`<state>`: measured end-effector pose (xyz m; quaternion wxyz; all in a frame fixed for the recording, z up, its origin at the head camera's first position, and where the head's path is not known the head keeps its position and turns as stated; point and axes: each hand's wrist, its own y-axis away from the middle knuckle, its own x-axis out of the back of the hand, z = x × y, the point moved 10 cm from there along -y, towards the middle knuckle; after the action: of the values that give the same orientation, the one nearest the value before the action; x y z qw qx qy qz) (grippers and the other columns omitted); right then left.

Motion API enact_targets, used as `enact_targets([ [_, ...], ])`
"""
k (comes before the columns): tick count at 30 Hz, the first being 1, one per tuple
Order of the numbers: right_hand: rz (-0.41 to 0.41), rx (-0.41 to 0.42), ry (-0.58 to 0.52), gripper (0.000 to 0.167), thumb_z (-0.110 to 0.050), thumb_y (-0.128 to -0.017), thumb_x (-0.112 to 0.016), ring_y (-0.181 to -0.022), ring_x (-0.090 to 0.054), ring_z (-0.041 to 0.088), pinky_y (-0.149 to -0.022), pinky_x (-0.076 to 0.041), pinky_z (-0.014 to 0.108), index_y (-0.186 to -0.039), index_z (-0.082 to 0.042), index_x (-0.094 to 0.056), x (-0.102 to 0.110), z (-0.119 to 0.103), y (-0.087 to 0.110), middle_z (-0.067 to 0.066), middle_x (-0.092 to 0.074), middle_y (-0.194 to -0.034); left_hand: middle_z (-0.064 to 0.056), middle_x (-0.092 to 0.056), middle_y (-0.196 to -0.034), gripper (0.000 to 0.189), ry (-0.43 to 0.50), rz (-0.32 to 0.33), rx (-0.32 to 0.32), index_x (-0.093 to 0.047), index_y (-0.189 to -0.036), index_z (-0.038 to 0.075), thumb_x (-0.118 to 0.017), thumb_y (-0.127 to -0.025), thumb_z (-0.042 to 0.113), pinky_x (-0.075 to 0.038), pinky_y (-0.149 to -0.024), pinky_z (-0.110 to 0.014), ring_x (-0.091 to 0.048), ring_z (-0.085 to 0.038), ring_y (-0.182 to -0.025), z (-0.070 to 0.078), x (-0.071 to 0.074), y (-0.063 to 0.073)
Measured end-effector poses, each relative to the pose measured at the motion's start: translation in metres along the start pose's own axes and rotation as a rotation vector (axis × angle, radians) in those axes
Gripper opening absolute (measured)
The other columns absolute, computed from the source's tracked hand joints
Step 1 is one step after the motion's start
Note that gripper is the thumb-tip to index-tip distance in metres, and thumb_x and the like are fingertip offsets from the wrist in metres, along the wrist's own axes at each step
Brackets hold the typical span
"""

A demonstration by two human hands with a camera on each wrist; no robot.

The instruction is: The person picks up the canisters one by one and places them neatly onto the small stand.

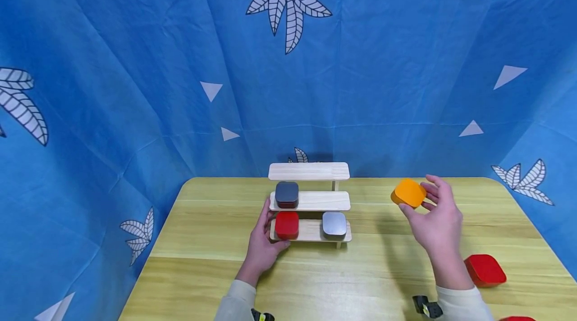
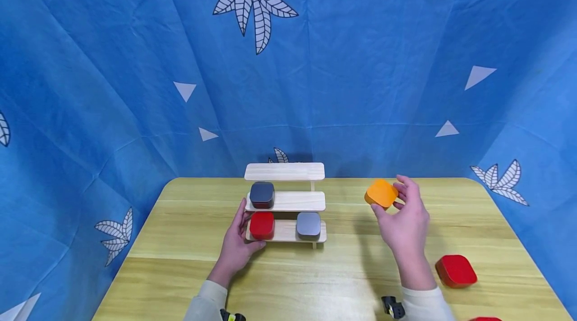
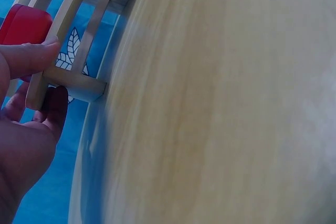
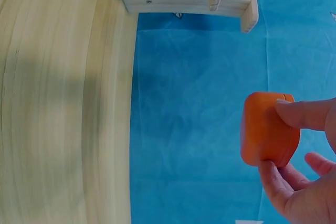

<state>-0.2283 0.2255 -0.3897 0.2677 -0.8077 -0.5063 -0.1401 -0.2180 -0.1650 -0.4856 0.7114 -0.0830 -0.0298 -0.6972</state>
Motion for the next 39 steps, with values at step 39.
enact_targets([
  [39,-0.075,0.151,-0.148,0.075,0.01,-0.073,-0.085,-0.112,-0.061,0.037,-0.089,-0.053,0.048,-0.137,-0.004,-0.05,-0.037,-0.042,0.013,0.014,-0.059,-0.131,-0.01,-0.042,-0.147,0.116,0.001,0.002,-0.002,-0.014,-0.162,0.016,-0.074,-0.072,-0.025,-0.036,-0.109,-0.042,-0.036,-0.03,-0.138,-0.001,0.0,0.001],
])
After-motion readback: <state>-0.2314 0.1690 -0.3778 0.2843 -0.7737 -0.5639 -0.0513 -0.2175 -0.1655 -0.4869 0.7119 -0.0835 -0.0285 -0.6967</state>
